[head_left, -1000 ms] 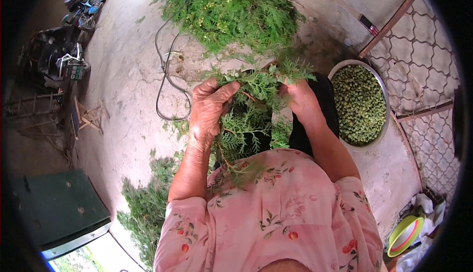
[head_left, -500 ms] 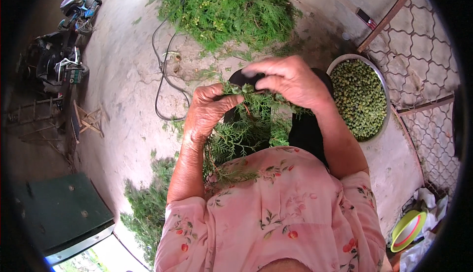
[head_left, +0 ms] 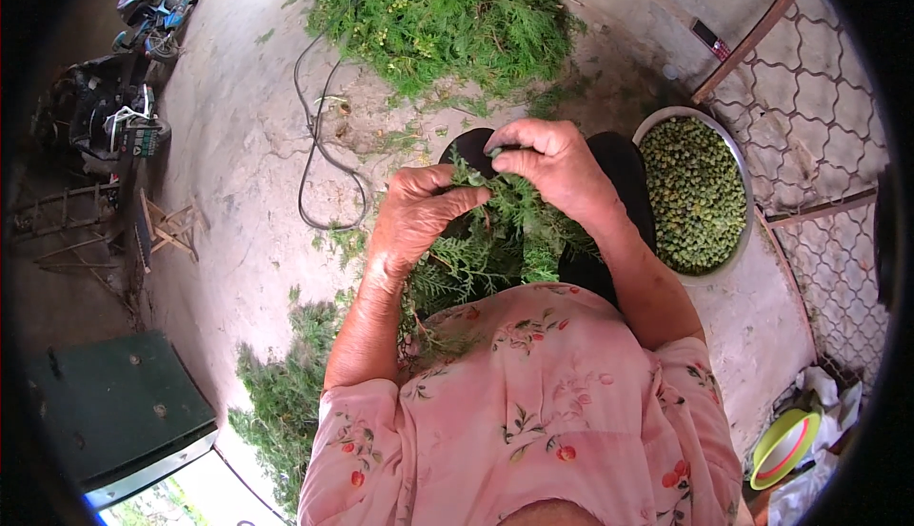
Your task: The person harvests seeds by hand from a branch, placing them into a bowl, then stands to gather more branches from a pile.
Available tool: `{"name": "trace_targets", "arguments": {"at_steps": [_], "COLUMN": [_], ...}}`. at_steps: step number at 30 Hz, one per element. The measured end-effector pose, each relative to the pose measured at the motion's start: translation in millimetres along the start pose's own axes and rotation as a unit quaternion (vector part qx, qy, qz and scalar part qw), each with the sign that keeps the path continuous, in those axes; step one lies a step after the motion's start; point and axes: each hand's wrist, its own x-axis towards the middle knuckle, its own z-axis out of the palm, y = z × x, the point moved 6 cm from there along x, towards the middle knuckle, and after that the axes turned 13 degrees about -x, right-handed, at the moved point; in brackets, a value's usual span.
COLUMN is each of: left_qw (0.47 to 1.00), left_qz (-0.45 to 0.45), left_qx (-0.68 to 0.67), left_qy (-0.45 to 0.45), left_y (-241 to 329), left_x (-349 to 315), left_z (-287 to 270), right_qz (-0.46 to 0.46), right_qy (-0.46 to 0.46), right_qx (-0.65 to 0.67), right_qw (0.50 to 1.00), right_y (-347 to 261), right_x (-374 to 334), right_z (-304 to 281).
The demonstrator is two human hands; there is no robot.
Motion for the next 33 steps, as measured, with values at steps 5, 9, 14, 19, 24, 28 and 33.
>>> {"name": "trace_targets", "arguments": {"at_steps": [5,9,14,19,24,28,33], "left_qw": [1.000,1.000,0.999,0.998,0.999,1.000,0.989], "left_qz": [0.017,-0.015,-0.029,-0.046,-0.008,-0.024,-0.089], "left_qx": [-0.011,-0.018,-0.015,0.023,0.048,-0.011,-0.117], "left_qy": [0.009,0.006,-0.006,-0.021,-0.025,-0.008,0.017], "left_y": [-1.9,-5.6,-8.0,1.7,-9.2,-6.8,-14.5], "left_x": [1.4,3.6,5.2,3.8,6.4,5.6,8.8], "left_z": [-4.8,-5.9,-4.1,7.1,1.9,1.1,-4.4], "right_qz": [0.141,0.197,0.175,0.030,-0.035,0.184,0.170], "right_qy": [0.011,0.028,-0.043,-0.085,-0.069,-0.140,-0.037], "right_qx": [0.409,0.465,0.230,0.109,-0.051,0.221,0.469], "right_qw": [0.902,0.863,0.956,0.990,0.996,0.948,0.866], "right_y": [21.8,23.8,5.7,-9.2,-15.2,5.2,22.9], "right_x": [2.2,-1.4,-5.0,2.2,3.7,-3.8,2.7], "right_z": [-6.7,-4.0,-1.8,6.0,9.1,18.6,8.9]}}
